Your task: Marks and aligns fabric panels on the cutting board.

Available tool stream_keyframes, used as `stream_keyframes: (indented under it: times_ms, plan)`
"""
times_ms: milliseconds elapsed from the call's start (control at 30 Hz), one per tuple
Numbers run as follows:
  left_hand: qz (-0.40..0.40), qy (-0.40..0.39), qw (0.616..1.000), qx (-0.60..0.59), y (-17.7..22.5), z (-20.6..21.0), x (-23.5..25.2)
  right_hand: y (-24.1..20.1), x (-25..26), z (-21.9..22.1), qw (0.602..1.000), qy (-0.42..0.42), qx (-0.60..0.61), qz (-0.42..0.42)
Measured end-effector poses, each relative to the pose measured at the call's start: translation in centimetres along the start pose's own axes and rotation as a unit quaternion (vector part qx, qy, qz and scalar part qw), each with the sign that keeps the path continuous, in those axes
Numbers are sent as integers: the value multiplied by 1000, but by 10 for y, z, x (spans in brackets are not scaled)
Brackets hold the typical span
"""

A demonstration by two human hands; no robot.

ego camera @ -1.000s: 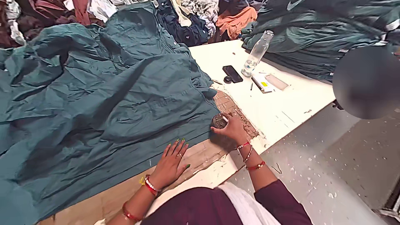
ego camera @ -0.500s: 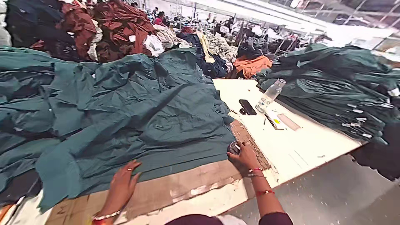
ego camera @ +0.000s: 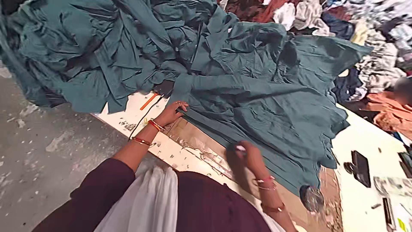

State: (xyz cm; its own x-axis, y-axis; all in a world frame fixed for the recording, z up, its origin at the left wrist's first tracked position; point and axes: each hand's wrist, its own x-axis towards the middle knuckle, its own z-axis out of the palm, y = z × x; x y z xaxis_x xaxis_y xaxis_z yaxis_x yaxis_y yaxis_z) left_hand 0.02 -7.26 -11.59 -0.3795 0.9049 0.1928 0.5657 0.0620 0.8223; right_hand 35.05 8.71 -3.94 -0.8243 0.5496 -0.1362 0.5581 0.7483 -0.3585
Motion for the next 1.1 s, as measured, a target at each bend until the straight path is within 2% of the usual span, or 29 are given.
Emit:
stream_keyframes:
  times_ms: [67,100,133,200,267,367,533,600,633,667,700,767,800,833,967,1100]
  plan:
    - [-12,8,1000,-10,-1,-2,-1,-56,43,22,975,-181,-9,-125]
    - [-21,15,1000,-11,0,-3,-2,-77,61,30,959,-238,-27,-150]
    - [-25,24,999,-10,0,-3,-4,-96,75,35,952,-257,-35,-161]
    - [-25,41,999,-7,-2,-3,-7,-120,99,41,956,-230,-40,-178]
    - [-21,57,998,2,-7,-2,-8,-138,120,42,957,-241,-74,-144]
    - [-21,90,995,28,-14,1,-8,-151,132,46,950,-267,-104,-125]
    - [-107,94,984,110,1,7,-4,-160,137,41,931,-337,-83,-116]
    - [-124,99,978,136,4,10,0,-153,143,38,919,-373,-18,-131]
    - [-132,98,976,143,5,11,1,-143,146,39,910,-383,64,-143]
    - [-137,92,974,153,6,11,2,-130,147,42,888,-397,193,-133]
    - [-141,81,973,166,7,11,3,-117,146,44,844,-404,337,-103]
    - [-143,59,970,188,10,10,6,-91,152,44,747,-386,532,-101]
    - [-140,52,968,200,10,11,6,-78,155,44,718,-365,581,-115]
    - [-134,45,967,211,10,13,6,-69,155,43,715,-329,605,-121]
    - [-92,37,966,238,3,12,8,-56,144,56,798,-151,572,-117]
    - [-63,40,971,225,-2,11,7,-46,149,86,862,-4,446,-242]
